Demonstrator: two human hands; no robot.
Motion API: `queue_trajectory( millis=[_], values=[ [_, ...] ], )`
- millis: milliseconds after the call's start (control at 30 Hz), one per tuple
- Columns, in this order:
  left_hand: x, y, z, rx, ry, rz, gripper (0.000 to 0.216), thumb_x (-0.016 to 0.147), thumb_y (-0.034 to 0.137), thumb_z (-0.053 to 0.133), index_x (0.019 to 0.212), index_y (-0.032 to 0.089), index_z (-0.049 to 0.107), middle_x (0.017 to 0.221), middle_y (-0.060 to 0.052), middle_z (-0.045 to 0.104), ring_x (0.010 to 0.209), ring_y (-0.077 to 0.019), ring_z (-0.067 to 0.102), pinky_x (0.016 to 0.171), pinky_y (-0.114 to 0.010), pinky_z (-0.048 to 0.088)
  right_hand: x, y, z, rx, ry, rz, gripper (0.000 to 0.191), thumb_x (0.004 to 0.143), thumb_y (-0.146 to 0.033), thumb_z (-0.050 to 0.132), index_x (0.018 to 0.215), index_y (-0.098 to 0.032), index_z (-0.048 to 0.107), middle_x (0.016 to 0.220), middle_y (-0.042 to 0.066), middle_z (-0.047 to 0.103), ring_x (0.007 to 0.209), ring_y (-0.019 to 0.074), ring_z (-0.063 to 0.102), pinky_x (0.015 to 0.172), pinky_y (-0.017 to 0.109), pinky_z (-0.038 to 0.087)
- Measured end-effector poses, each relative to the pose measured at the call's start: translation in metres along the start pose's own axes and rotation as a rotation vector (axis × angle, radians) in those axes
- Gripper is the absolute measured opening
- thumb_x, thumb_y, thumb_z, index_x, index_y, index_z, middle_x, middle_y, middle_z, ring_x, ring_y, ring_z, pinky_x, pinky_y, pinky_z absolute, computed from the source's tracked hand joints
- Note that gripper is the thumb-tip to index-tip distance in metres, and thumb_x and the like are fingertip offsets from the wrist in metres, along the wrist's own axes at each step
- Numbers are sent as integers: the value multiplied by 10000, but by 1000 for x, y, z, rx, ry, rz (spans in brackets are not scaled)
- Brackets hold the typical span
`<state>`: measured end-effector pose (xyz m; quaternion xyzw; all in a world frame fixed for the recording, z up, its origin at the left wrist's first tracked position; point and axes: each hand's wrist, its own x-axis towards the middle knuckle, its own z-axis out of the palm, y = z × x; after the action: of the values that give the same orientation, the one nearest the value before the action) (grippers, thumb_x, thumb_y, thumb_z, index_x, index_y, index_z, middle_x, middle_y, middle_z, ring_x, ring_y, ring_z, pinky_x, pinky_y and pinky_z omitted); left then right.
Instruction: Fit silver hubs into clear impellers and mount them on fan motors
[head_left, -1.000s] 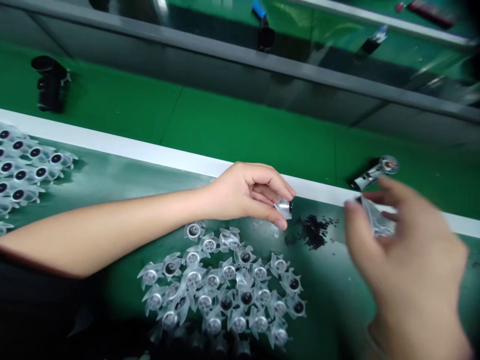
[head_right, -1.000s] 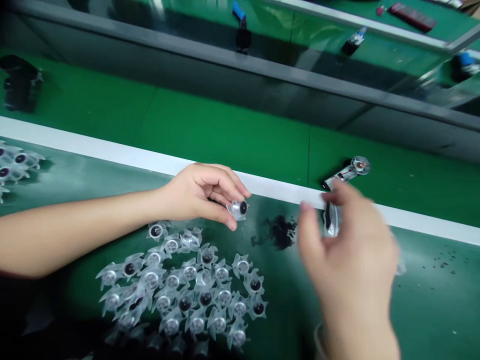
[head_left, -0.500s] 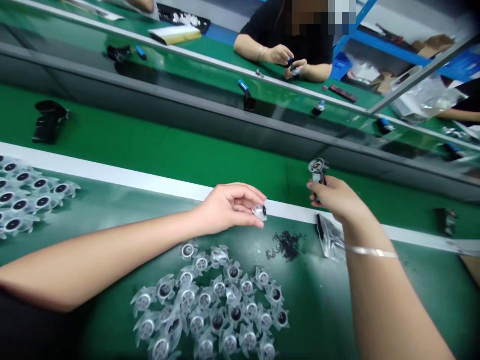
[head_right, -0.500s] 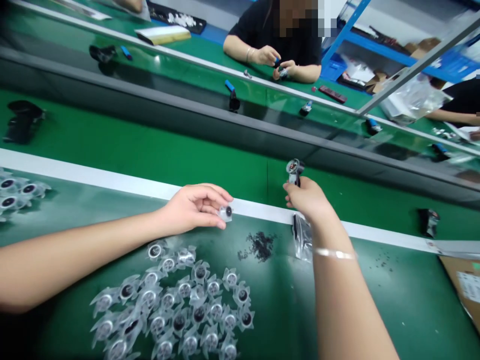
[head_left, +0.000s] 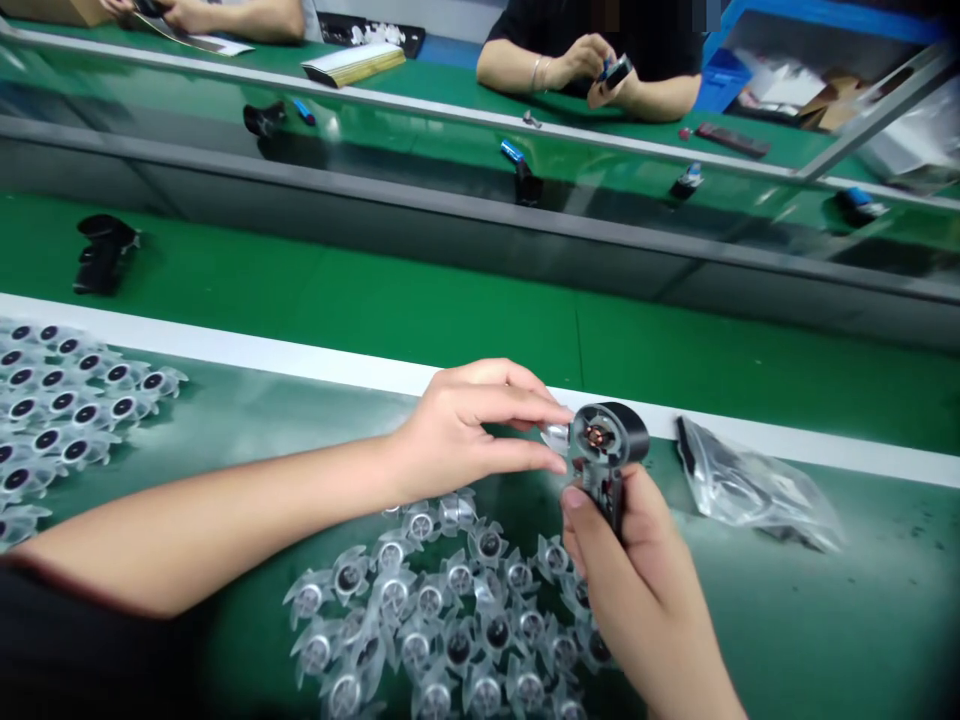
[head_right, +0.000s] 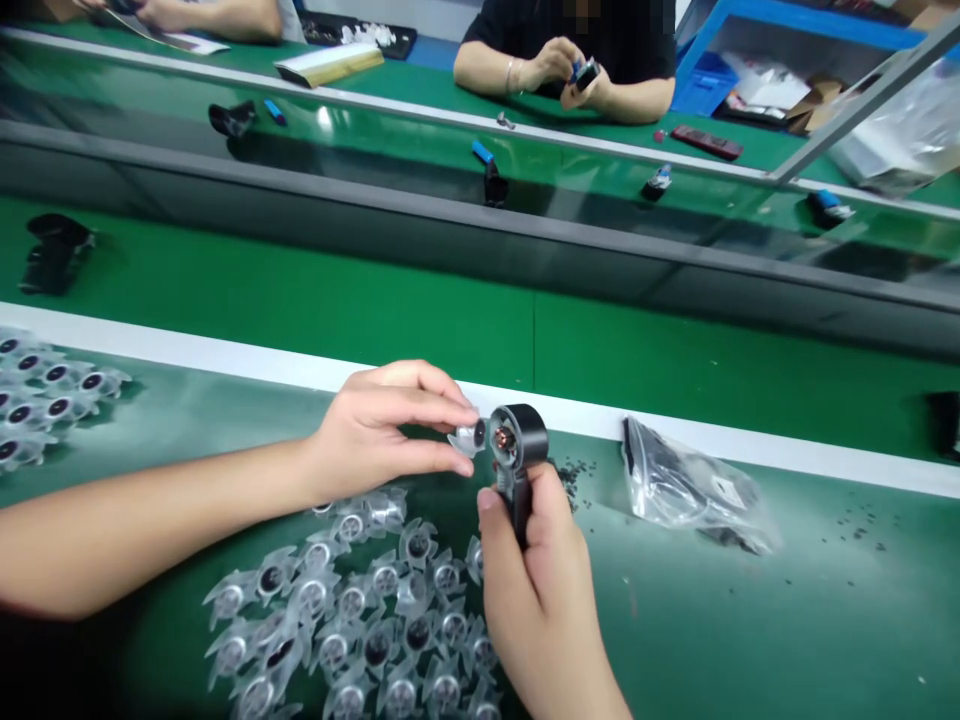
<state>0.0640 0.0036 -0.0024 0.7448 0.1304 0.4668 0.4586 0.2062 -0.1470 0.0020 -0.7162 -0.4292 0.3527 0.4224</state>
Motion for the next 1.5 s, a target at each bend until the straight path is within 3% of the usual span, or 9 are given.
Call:
queue_trajectory(
  millis=[200, 533, 767, 900, 1033, 1167, 1267, 1500],
  values=[
    [-1, -2, 1, 57, 22, 72, 371, 661, 211, 921, 986, 97, 782, 895, -98, 744, 796, -127, 703, 694, -192, 633, -3, -1, 2, -24, -10, 100, 198, 972, -444, 563, 1067, -273, 535, 623, -47, 542, 497, 137, 482, 431, 244, 369],
    [0, -6, 0, 144, -3, 184, 341, 687, 235, 906, 962, 89, 766, 892, -109, 753, 779, -136, 721, 687, -213, 633, -4, -9, 7, -156, 14, 67, 205, 984, -426, 528, 1094, -254, 546, 585, -63, 550, 440, 119, 462, 403, 236, 354],
    [-1, -7, -3, 205, -54, 214, 306, 732, 255, 884, 991, 148, 762, 923, -83, 773, 838, -148, 760, 801, -228, 643, -3, -6, 7, -241, -11, -61, 134, 991, -352, 501, 1068, -243, 513, 607, -52, 583, 428, 132, 520, 387, 232, 380],
    [-2, -7, -3, 203, -68, 151, 325, 710, 305, 900, 990, 190, 782, 898, -57, 787, 786, -143, 753, 748, -232, 652, -4, -1, 8, -347, 20, -152, 89, 999, -333, 468, 1018, -246, 468, 583, -47, 562, 394, 148, 525, 368, 245, 360],
    [-4, -4, -1, 86, -59, -54, 399, 622, 260, 949, 987, 195, 799, 899, -41, 796, 731, -126, 742, 708, -210, 661, -5, 3, 10, -510, 70, -244, 84, 995, -326, 438, 980, -246, 420, 557, -35, 535, 351, 163, 490, 348, 257, 302],
    [-7, 0, 3, -214, -20, -480, 447, 554, 185, 969, 969, 173, 804, 900, -44, 796, 798, -153, 772, 793, -239, 672, -5, 7, 12, -722, 146, -339, 73, 994, -293, 420, 952, -238, 399, 545, -32, 491, 354, 170, 487, 366, 251, 237],
    [-6, -2, 6, -434, 10, -751, 474, 511, 122, 961, 953, 156, 792, 864, -44, 793, 781, -161, 776, 769, -245, 670, -5, 9, 12, -887, 191, -406, 79, 988, -266, 409, 997, -196, 445, 547, -16, 489, 356, 178, 498, 369, 251, 229],
    [1, -9, 3, -693, -22, -1040, 476, 446, 80, 973, 877, 120, 775, 827, -68, 796, 709, -131, 756, 672, -211, 644, -6, 7, 12, -976, 220, -513, 153, 980, -222, 419, 1069, -125, 497, 562, 29, 545, 365, 193, 525, 367, 271, 264]
  ],
)
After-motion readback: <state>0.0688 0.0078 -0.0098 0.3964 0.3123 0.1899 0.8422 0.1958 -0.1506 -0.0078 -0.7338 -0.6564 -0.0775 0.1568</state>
